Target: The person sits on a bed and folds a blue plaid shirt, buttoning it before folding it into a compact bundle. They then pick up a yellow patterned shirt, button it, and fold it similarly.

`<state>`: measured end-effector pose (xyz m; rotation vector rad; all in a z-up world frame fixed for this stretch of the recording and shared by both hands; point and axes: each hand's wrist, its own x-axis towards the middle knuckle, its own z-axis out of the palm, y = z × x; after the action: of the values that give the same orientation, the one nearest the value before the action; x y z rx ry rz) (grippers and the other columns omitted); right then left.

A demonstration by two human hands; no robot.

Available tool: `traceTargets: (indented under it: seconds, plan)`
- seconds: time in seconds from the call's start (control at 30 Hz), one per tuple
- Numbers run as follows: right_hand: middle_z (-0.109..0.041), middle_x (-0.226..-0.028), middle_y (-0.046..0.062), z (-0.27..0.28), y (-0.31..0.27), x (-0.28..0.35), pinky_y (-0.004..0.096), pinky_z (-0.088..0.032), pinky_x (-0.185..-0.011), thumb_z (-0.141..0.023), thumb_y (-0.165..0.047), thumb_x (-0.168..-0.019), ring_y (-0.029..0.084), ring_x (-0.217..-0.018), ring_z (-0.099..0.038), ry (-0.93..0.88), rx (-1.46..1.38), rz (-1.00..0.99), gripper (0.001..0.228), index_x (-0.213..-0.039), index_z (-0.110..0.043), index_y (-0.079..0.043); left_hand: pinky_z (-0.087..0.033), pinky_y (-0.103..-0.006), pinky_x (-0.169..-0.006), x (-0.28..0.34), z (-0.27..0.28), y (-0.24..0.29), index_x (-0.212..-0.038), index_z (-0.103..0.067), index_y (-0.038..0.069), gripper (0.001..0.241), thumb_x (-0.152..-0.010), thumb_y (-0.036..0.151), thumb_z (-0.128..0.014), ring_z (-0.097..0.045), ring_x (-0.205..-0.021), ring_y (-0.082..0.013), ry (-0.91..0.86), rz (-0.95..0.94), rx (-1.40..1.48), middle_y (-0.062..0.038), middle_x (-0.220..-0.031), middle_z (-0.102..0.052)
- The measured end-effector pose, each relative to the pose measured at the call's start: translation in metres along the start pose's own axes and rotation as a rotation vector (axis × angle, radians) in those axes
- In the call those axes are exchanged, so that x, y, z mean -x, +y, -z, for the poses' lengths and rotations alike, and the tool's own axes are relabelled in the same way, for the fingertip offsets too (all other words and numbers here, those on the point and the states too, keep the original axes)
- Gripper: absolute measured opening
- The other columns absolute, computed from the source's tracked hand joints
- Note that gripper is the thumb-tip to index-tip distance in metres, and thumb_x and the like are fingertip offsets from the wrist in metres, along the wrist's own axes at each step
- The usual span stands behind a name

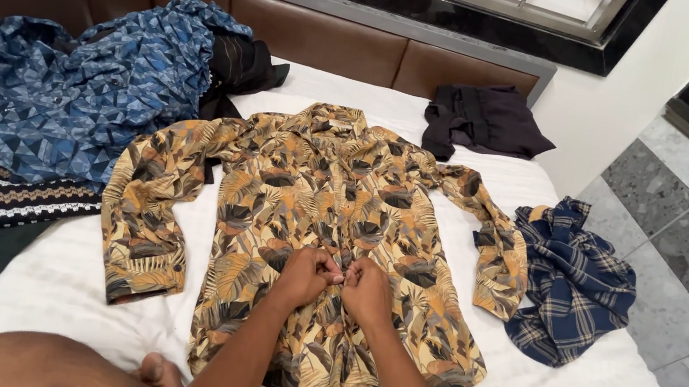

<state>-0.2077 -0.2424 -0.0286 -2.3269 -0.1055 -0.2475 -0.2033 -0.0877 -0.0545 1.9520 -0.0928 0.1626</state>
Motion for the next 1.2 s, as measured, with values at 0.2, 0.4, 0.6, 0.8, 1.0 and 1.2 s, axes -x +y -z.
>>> traceTargets:
  seconds: [0.2,0.4,0.6,0.8,1.0,1.2]
  plan:
    - [-0.072,-0.072,0.011,-0.015,0.032,-0.023,0.037,-0.052,-0.066,-0.066,-0.006,-0.078,0.025,-0.068,-0.068,-0.132,-0.14,-0.03,0.006,-0.079,-0.069,-0.001,-0.055,-0.0318,-0.069,0.004,0.009,0.015,-0.084,-0.081,0.004,0.009,-0.079,0.01,-0.086,-0.068,-0.07,-0.013,-0.065,0.121,-0.022,-0.007,-0.079,-0.077]
    - [-0.071,-0.076,0.007,0.0,0.011,-0.004,0.035,-0.05,-0.065,-0.067,-0.005,-0.084,0.019,-0.068,-0.067,-0.104,0.008,0.035,0.004,-0.084,-0.071,-0.005,-0.055,-0.0321,-0.065,-0.008,0.004,-0.011,-0.085,-0.08,0.0,0.011,-0.082,0.01,-0.083,-0.067,-0.067,-0.0118,-0.117,0.13,0.127,-0.006,-0.077,-0.077]
    - [-0.067,-0.074,0.008,0.013,0.018,-0.008,0.033,-0.048,-0.06,-0.066,-0.012,-0.097,0.016,-0.064,-0.06,-0.266,-0.42,-0.124,0.011,-0.091,-0.067,-0.003,-0.042,-0.04,-0.056,0.022,0.028,0.06,-0.099,-0.073,0.004,0.017,-0.095,0.02,-0.071,-0.051,-0.058,-0.0186,-0.11,0.345,0.178,-0.005,-0.074,-0.065]
    - [-0.064,-0.075,0.003,-0.001,0.049,-0.017,0.03,-0.054,-0.06,-0.077,-0.011,-0.083,0.013,-0.065,-0.06,-0.154,-0.428,0.165,0.014,-0.084,-0.064,-0.005,-0.049,-0.0411,-0.069,0.025,0.017,0.045,-0.104,-0.062,0.005,0.022,-0.083,0.004,-0.067,-0.058,-0.074,-0.0195,-0.089,0.03,-0.1,-0.005,-0.086,-0.061]
    - [-0.06,-0.066,0.007,0.073,-0.049,0.038,0.031,-0.055,-0.062,-0.079,-0.048,-0.092,0.021,-0.061,-0.062,-0.415,0.115,-0.114,0.052,-0.073,-0.057,-0.005,-0.05,-0.0403,-0.074,0.042,0.035,0.071,-0.094,-0.056,0.001,0.012,-0.082,0.0,-0.056,-0.063,-0.078,-0.0264,-0.075,-0.208,-0.238,-0.014,-0.088,-0.064]
    - [-0.068,-0.07,0.01,0.052,-0.005,0.055,0.036,-0.051,-0.063,-0.072,-0.012,-0.083,0.021,-0.065,-0.065,-0.268,0.059,0.058,0.01,-0.081,-0.069,-0.002,-0.049,-0.0459,-0.087,0.074,0.031,0.089,-0.101,-0.058,0.002,0.016,-0.086,0.002,-0.057,-0.062,-0.098,-0.031,-0.452,-0.155,-0.45,-0.018,-0.103,-0.064]
